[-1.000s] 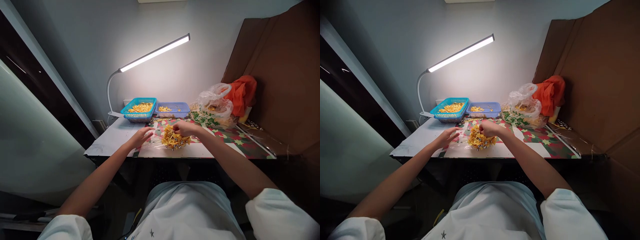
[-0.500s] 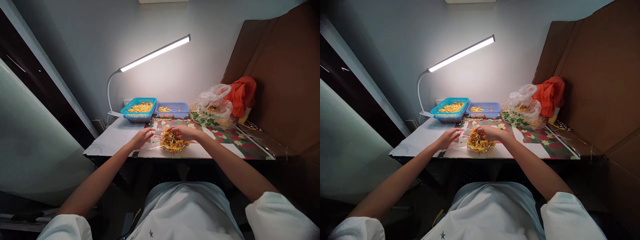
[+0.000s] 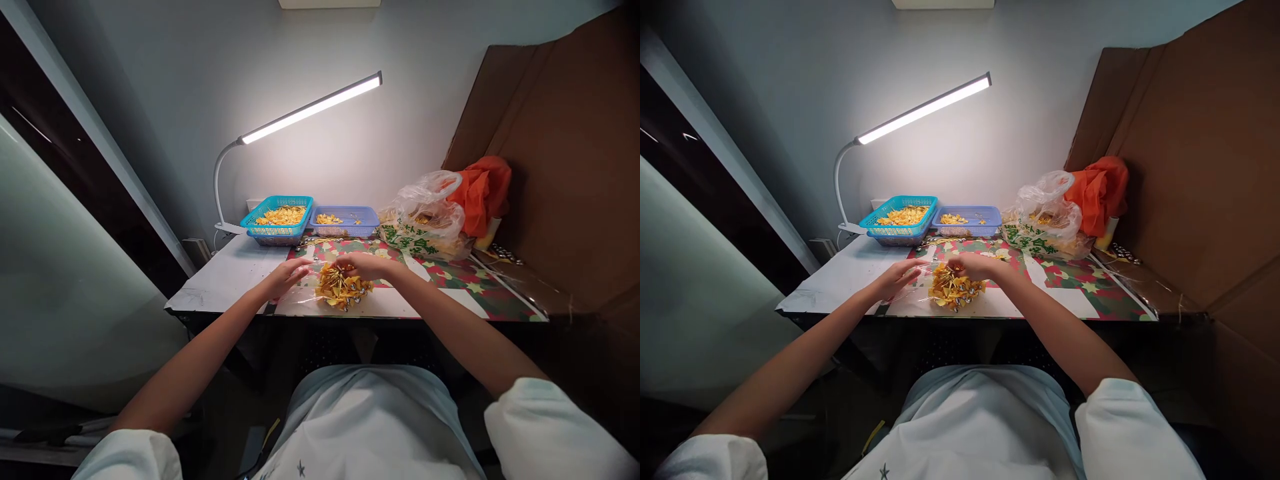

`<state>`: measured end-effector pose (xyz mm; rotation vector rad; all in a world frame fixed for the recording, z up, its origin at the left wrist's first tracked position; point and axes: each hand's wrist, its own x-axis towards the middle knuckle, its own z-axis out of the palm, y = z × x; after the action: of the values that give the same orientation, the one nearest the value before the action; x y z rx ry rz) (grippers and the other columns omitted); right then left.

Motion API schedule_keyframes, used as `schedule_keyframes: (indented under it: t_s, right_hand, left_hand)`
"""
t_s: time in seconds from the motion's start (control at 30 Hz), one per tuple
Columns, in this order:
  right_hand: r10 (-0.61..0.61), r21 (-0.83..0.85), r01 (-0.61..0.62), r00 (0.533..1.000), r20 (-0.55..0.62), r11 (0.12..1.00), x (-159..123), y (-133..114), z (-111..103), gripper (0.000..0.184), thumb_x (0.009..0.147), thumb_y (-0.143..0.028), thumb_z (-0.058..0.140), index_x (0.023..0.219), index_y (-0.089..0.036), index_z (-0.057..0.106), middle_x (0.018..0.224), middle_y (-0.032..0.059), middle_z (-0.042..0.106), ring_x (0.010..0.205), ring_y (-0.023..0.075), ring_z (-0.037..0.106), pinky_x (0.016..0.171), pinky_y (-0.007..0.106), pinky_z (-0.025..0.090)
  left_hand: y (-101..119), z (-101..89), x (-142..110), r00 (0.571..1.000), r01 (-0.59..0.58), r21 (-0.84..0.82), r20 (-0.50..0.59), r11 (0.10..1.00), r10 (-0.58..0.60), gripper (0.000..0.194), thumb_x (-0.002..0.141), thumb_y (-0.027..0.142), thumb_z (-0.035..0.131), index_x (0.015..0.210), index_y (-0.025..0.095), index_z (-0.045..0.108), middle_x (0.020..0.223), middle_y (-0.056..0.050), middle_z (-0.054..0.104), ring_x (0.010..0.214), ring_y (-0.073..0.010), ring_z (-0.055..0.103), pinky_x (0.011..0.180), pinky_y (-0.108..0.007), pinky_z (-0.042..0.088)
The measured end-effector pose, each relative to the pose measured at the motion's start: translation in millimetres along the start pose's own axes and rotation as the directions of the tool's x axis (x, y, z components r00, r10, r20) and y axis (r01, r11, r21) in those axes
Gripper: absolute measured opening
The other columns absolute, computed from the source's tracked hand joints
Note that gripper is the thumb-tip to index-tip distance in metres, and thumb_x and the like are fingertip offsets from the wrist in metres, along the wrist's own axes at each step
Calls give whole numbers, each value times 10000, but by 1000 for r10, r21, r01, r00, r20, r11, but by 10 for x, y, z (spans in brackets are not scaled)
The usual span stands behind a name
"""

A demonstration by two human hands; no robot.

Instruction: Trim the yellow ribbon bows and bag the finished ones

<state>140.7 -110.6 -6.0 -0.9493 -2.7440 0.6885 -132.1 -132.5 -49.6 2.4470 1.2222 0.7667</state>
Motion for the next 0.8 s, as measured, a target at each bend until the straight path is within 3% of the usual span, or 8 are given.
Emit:
schedule_keyframes:
  t_s: [0.17, 0.33, 0.5, 0.8]
  right_hand:
    - [67, -51, -71, 994, -91, 996, 30, -64, -13, 80, 852, -148, 500, 818, -169, 569, 876, 29, 605, 753, 142, 510, 661, 221, 370]
    - [144, -113, -164, 975, -171, 980, 107, -184, 46, 125, 835, -93, 521, 870, -138, 632, 915, 63, 646, 801, 155, 531, 671, 223, 350]
    - [275, -48, -302, 914, -298, 952, 192, -246, 147, 163, 867, -105, 501, 901, -141, 656, 954, 79, 689, 829, 160, 577, 637, 219, 348]
    - [412, 4, -448, 817, -404, 894, 147, -252, 135, 161, 856, -149, 521, 934, -156, 662, 1003, 96, 697, 833, 185, 596, 621, 236, 349]
  left_hand:
    - [-30, -27, 2, 999, -31, 4, 40, 999, 31, 643, 921, 659, 329, 1220, 184, 644, 1205, -126, 692, 1102, -279, 647, 941, -386, 502]
    - [51, 17, 51, 999, -51, 33, -2, 998, 51, 611, 930, 642, 333, 1207, 200, 650, 1230, -117, 687, 1126, -273, 632, 965, -389, 487]
    - [135, 43, 95, 1000, -7, -10, -21, 1000, 6, 622, 945, 627, 310, 1232, 180, 634, 1205, -113, 699, 1064, -270, 655, 919, -377, 505]
    - [53, 36, 57, 1000, -14, -56, 8, 998, 14, 698, 914, 698, 300, 1231, 189, 659, 1238, -111, 690, 1125, -272, 643, 928, -368, 513]
